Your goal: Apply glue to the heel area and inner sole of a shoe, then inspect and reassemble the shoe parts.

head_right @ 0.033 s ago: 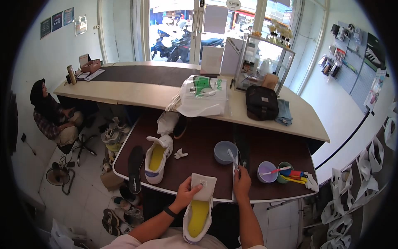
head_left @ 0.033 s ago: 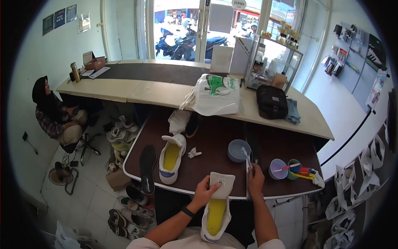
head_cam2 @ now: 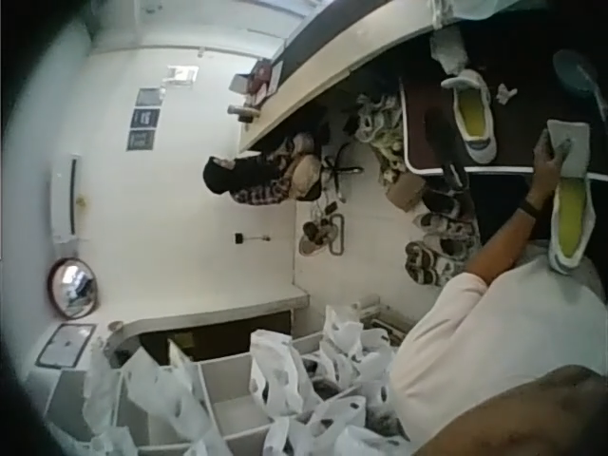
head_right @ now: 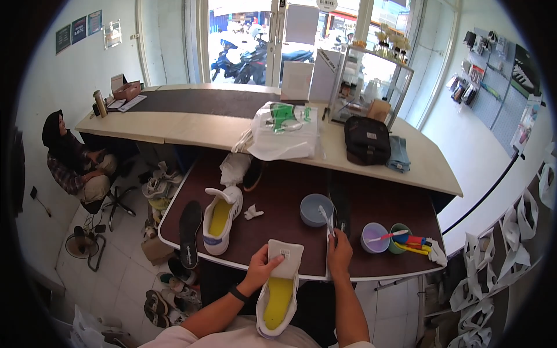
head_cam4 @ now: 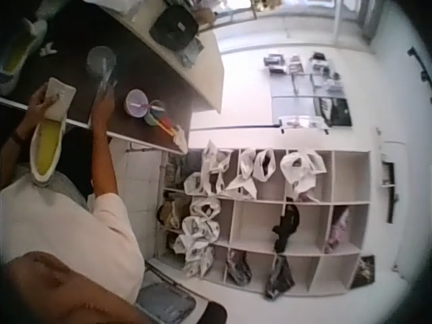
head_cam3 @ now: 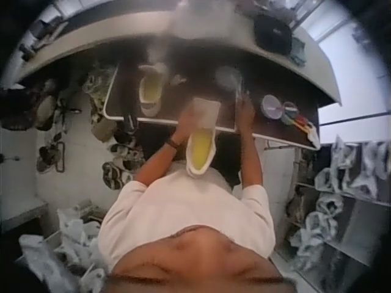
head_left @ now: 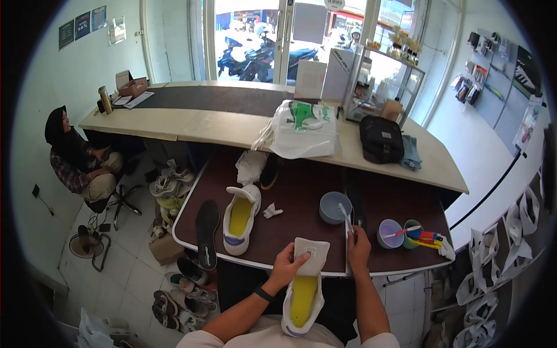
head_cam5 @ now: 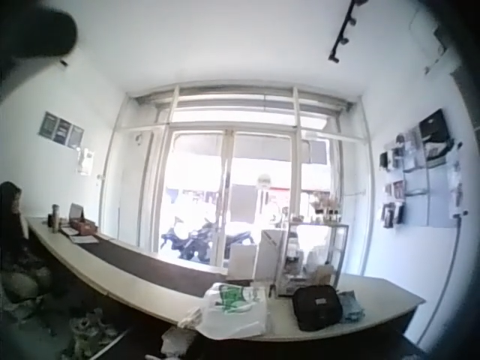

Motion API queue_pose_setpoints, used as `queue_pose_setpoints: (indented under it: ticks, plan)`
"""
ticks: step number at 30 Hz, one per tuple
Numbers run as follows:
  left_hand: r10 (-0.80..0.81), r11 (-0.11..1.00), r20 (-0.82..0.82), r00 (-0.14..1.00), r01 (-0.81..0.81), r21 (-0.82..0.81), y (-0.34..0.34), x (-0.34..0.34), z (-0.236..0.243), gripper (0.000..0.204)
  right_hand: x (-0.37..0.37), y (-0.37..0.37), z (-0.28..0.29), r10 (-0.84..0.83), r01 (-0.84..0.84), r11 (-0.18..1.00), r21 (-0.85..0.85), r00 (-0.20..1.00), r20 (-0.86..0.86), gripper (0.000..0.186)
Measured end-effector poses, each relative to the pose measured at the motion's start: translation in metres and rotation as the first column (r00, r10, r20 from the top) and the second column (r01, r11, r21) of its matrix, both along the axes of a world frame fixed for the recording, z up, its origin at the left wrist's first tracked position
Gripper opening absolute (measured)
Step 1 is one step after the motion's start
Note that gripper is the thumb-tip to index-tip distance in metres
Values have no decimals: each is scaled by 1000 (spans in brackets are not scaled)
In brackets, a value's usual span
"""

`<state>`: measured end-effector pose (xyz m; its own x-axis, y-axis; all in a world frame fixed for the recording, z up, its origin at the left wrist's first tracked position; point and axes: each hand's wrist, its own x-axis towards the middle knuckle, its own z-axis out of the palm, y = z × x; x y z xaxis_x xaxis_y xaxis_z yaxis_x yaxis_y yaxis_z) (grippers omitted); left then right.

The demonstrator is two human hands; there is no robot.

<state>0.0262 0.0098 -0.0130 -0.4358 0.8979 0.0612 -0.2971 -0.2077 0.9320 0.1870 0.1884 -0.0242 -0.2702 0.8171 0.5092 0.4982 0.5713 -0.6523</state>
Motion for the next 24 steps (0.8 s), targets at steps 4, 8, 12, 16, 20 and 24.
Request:
queue_pose_setpoints:
  ticks: [4, 8, 12, 16, 20, 24]
  plan:
    - [-2, 999, 10, 1000, 2, 34, 2, 1, -2, 22, 1, -1, -6, -8, 8, 1000, -4, 998, 63, 23]
    - [0, 999, 10, 1000, 0, 53, 3, 2, -3, 21, 2, -3, -6, -23, 22, 1000, 16, 996, 83, 24]
    - [-39, 998, -2, 999, 40, 44, 1, 1, -1, 24, 0, -6, -2, -15, 12, 1000, 22, 990, 141, 24]
    - [-46, 998, -49, 998, 47, 33, 1, -3, 4, 25, -3, -6, 2, 6, -12, 998, 67, 995, 97, 24]
    - [-64, 996, -15, 998, 65, 68, 4, -2, 1, 26, -1, -1, -6, 7, -12, 998, 66, 997, 78, 22]
    - [-122, 992, 19, 992, 121, 39, -1, 0, -5, 26, 8, 2, -15, 36, -37, 994, 104, 999, 11, 21]
